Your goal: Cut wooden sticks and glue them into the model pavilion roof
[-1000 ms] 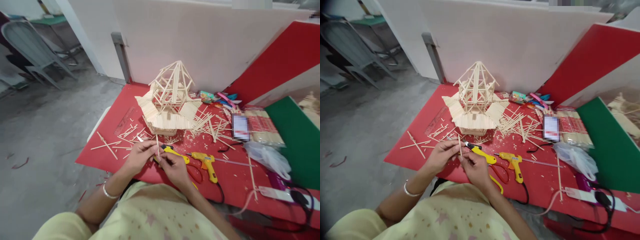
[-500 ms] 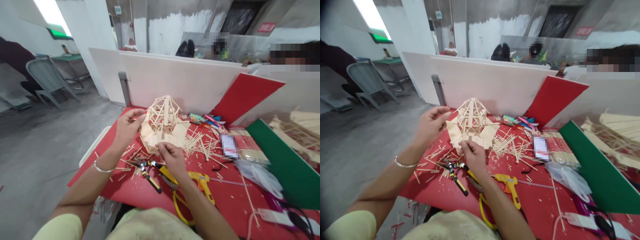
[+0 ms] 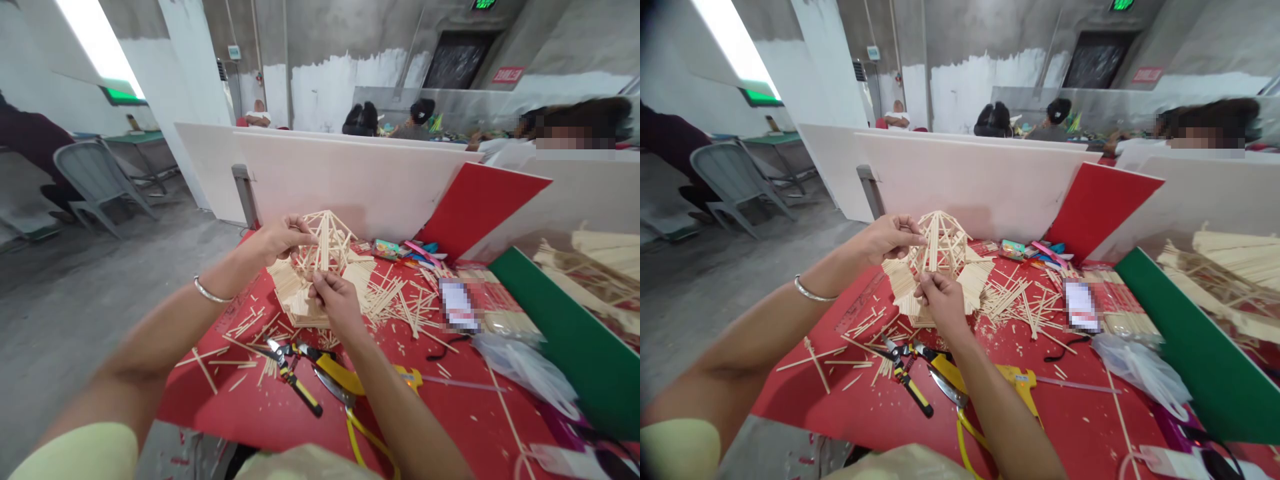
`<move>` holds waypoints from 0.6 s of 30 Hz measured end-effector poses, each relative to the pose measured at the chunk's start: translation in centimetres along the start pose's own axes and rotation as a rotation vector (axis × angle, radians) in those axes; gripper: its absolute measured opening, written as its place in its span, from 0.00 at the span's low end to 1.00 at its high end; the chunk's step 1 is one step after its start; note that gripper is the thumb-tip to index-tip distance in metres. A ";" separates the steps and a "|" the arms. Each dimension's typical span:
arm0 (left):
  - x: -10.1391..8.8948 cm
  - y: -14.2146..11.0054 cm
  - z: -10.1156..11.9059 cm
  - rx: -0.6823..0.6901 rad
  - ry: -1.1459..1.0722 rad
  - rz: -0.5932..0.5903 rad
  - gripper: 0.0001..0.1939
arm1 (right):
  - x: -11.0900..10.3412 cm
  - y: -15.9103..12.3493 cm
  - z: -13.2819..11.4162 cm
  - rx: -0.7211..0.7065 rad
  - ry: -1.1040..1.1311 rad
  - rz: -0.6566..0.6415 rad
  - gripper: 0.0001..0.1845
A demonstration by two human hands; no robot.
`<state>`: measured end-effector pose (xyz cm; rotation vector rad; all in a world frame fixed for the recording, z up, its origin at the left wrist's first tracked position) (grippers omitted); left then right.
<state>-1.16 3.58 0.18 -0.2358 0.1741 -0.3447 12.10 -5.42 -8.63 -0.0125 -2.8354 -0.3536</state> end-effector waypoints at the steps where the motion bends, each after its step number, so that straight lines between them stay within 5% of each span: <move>1: 0.0 0.2 0.1 -0.008 -0.002 -0.008 0.20 | 0.0 0.1 -0.1 0.002 0.000 -0.001 0.20; 13: 0.5 1.0 0.2 -0.003 -0.056 -0.009 0.20 | -0.5 0.5 0.3 0.010 0.009 0.045 0.21; 18: 0.5 1.1 0.0 0.006 -0.074 -0.019 0.18 | -0.9 0.3 0.1 -0.075 -0.151 0.056 0.20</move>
Point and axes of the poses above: each hand's wrist, its own y-axis towards the middle knuckle, its own x-axis out of the palm, z = x × y, the point moved 3 cm from there along y, towards the middle knuckle, and after that the axes turned 12 degrees about -x, right-handed, at the moved point
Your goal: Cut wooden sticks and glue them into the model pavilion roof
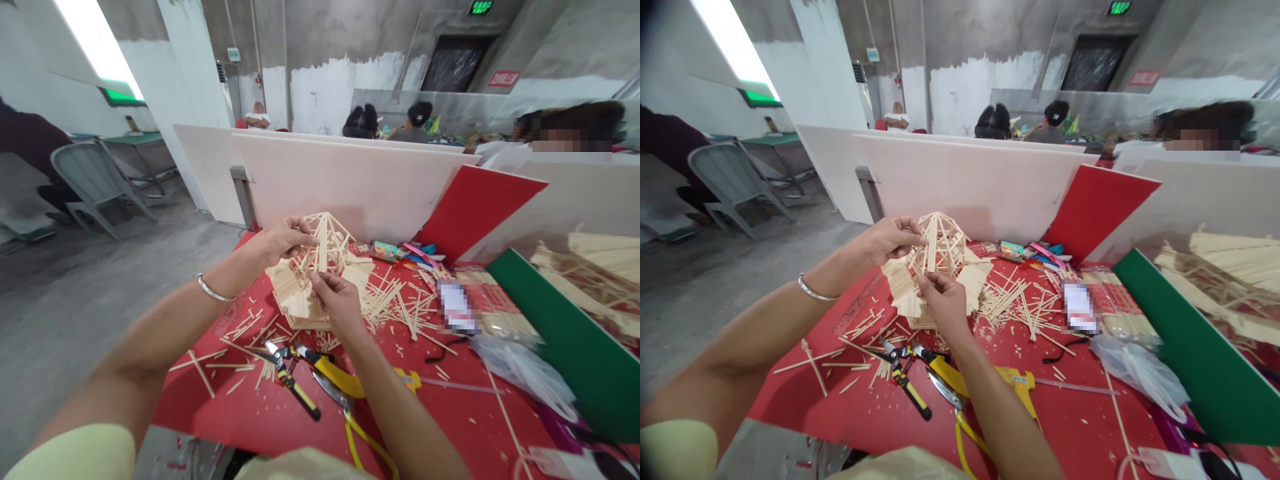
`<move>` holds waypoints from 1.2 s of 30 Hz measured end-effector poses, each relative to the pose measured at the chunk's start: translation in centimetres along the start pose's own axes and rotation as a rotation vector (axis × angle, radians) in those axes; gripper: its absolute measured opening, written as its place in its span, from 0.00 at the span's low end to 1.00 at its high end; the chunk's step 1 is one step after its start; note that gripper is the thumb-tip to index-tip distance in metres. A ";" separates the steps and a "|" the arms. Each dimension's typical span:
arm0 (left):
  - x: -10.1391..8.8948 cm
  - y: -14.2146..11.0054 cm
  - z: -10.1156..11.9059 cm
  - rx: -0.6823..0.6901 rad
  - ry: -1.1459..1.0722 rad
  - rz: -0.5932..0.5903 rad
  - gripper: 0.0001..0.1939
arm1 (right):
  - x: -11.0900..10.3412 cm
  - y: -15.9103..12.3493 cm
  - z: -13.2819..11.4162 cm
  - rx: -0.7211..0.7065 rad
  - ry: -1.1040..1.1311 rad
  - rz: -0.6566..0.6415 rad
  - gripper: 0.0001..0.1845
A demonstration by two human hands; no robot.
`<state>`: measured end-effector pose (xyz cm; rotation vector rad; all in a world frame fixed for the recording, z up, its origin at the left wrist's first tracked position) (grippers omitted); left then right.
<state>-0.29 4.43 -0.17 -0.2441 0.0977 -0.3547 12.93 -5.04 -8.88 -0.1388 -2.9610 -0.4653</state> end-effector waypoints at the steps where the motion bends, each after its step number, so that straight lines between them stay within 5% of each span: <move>1: 0.0 0.0 0.0 -0.006 -0.006 0.003 0.18 | -0.1 -0.1 -0.1 -0.024 -0.054 0.012 0.19; 12: 0.0 0.0 0.0 -0.037 -0.031 -0.008 0.17 | -0.9 -0.8 -1.3 -0.404 -0.518 0.045 0.15; 19: -0.1 0.1 -0.4 -0.023 -0.036 -0.026 0.17 | -0.6 -0.9 -1.6 -0.446 -0.554 0.032 0.14; 25: 0.3 -0.1 -0.5 -0.043 0.028 -0.002 0.16 | 0.5 -1.0 -0.8 -0.337 -0.353 0.034 0.17; 27: 0.5 -1.3 0.2 0.006 0.101 0.056 0.13 | 0.7 -1.2 -0.9 -0.331 -0.329 0.033 0.16; 30: 0.3 -5.3 1.0 0.265 0.242 0.310 0.09 | 0.4 -2.6 -1.5 -0.390 -0.391 0.027 0.15; 32: 0.1 -8.7 -0.3 0.444 0.291 0.522 0.08 | 0.0 -4.5 -2.0 -0.486 -0.469 0.015 0.12; 33: 0.3 -10.1 -1.7 0.479 0.303 0.539 0.08 | -0.2 -5.6 -2.2 -0.543 -0.510 -0.004 0.10; 36: 1.8 -12.9 -8.4 0.373 0.262 0.365 0.08 | -0.3 -9.4 -1.7 -0.681 -0.612 -0.116 0.08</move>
Point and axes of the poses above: each hand's wrist, its own y-axis towards the middle knuckle, its own x-axis out of the palm, z = x × y, the point moved 3 cm from there along y, towards the middle knuckle, and after that the axes turned 12 degrees about -x, right-handed, at the moved point
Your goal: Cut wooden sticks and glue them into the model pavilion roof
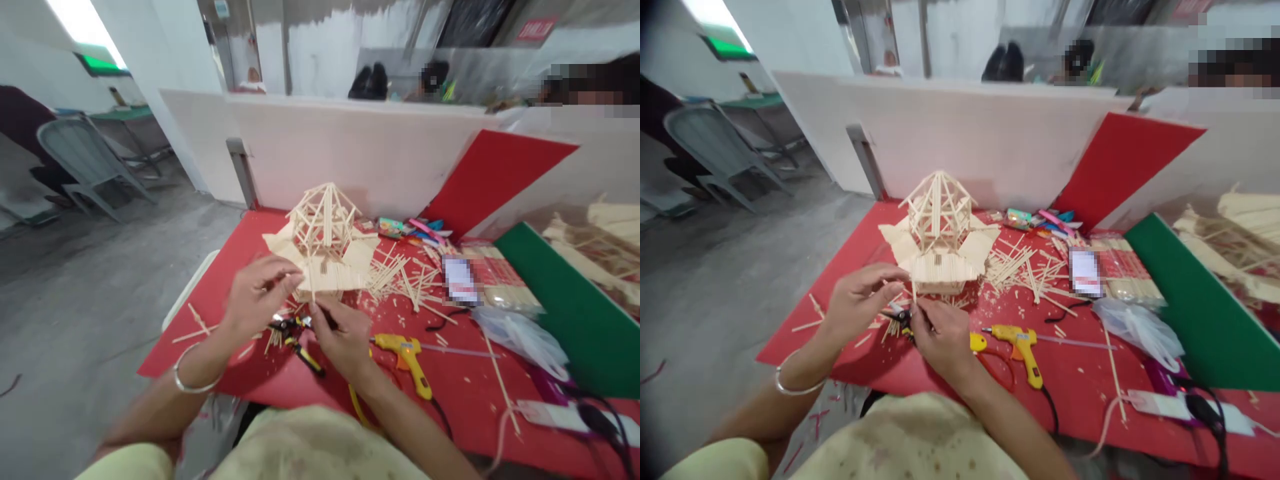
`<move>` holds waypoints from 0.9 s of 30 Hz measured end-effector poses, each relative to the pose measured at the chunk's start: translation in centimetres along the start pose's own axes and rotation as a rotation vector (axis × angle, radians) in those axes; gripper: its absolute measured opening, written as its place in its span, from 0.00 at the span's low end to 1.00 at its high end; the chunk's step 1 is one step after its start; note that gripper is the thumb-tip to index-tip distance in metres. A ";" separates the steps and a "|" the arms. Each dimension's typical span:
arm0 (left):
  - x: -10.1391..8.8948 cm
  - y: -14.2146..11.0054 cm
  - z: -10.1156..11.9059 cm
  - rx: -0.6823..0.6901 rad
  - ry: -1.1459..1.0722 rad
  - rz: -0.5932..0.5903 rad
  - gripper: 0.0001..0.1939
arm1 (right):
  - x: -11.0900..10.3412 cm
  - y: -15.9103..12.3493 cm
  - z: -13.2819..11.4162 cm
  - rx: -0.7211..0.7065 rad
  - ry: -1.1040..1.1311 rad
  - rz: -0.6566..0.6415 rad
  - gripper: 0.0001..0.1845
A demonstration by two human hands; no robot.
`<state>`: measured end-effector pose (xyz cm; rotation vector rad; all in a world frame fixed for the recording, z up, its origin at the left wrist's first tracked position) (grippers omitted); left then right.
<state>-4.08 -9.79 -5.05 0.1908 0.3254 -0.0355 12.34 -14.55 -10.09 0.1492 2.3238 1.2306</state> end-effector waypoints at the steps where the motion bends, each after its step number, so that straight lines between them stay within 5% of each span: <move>1: 0.9 -1.8 -2.0 -0.089 -0.057 -0.055 0.10 | 0.2 -1.3 -0.5 -0.031 -0.019 -0.037 0.08; 6: 5.3 -8.5 -9.8 -0.493 -0.431 -0.058 0.11 | 1.7 -9.0 -0.8 0.033 -0.055 -0.274 0.08; 11: 6.3 -10.8 -13.1 -0.634 -0.597 -0.060 0.12 | 0.0 -12.7 1.1 0.106 -0.284 -0.509 0.12; 15: 6.9 -11.2 -13.9 -0.698 -0.699 -0.215 0.15 | -0.9 -11.0 3.1 0.179 -0.605 -0.630 0.21; 19: 7.4 -11.2 -13.4 -0.730 -0.777 -0.266 0.14 | 0.3 -10.1 4.3 0.204 -0.688 -0.747 0.22; 27: 6.8 -11.2 -13.6 -0.747 -0.733 -0.197 0.14 | -1.4 -11.4 2.8 0.238 -0.449 -0.548 0.23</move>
Point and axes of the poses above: each hand's wrist, its own y-axis towards the middle knuckle, its own x-axis out of the palm, z = x × y, the point moved 3 cm from there along y, towards the middle knuckle, and after that the axes turned 12 degrees about -x, right-handed, at the moved point
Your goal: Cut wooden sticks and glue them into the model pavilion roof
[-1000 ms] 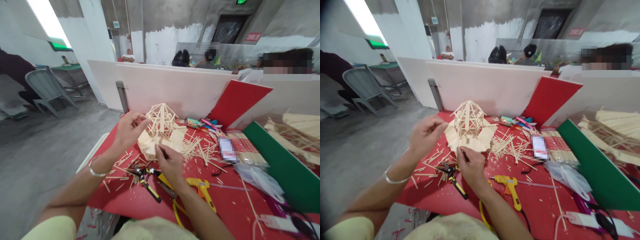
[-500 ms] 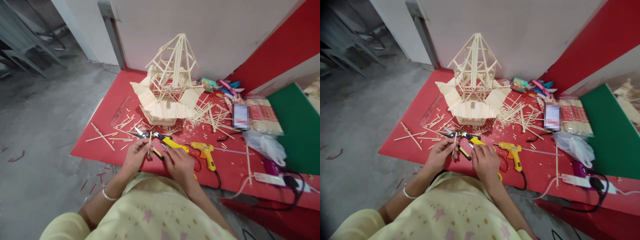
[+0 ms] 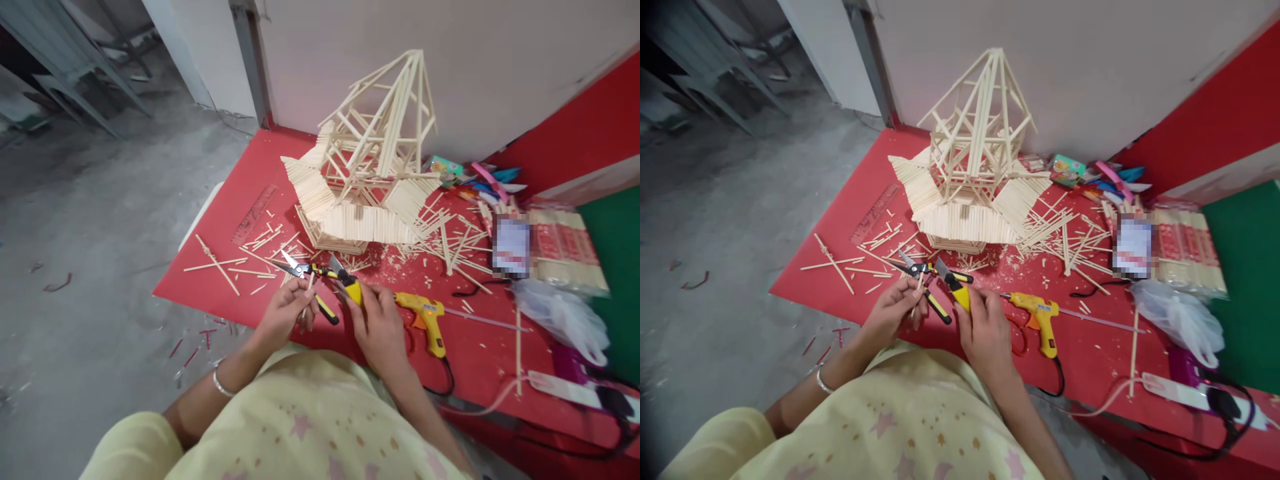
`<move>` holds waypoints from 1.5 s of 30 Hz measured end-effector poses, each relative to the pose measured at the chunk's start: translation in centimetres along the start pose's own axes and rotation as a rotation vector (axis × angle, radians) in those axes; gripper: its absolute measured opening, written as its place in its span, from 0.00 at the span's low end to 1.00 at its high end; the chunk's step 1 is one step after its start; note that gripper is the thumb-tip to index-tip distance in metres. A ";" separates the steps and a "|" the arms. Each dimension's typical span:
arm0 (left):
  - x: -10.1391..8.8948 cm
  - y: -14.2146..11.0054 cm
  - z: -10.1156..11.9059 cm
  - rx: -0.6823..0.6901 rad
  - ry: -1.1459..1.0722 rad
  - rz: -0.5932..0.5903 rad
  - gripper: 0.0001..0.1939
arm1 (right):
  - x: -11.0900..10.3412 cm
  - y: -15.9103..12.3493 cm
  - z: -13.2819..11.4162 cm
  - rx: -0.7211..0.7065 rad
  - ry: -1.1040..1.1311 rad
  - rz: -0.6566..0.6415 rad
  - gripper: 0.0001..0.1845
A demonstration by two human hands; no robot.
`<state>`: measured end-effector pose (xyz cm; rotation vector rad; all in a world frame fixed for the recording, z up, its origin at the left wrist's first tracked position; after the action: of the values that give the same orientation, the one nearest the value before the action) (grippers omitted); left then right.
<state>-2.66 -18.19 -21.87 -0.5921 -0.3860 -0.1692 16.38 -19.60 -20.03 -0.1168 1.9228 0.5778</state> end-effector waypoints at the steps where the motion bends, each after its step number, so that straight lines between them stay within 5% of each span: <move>1: 0.0 0.0 0.0 -0.001 0.020 -0.002 0.14 | -0.4 -0.4 -0.4 -0.034 0.058 0.002 0.23; 5: 0.5 -0.4 0.1 -0.035 0.127 -0.039 0.15 | -1.1 -2.2 -1.9 -0.173 0.199 -0.022 0.22; 11: 0.8 -1.3 -0.8 -0.056 0.275 -0.071 0.15 | 0.0 -4.3 -1.5 -0.082 0.102 -0.053 0.24; 24: 0.1 -2.1 -1.0 0.015 0.359 0.016 0.15 | 0.3 -4.8 -2.1 -0.113 0.070 -0.018 0.20; 36: -0.3 -4.2 -2.2 -0.147 0.184 0.012 0.17 | 0.1 -7.4 -2.5 -0.200 -0.075 0.096 0.36; 41: -0.4 -5.3 -1.6 -0.199 0.139 0.062 0.20 | -0.8 -7.5 -3.1 -0.215 -0.121 0.128 0.33; 45: -2.8 -6.2 -2.6 -0.230 0.094 0.163 0.21 | -2.9 -6.8 -2.4 -0.036 -0.187 0.254 0.30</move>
<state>-6.02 -24.60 -21.83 -0.8358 -0.2270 -0.0854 17.88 -27.18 -18.96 0.1565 1.7565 0.7648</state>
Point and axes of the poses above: each hand's wrist, its own y-axis towards the middle knuckle, its own x-axis out of the palm, z = x × y, the point moved 3 cm from there along y, towards the middle knuckle, and after that the axes turned 12 degrees about -x, right-handed, at the moved point
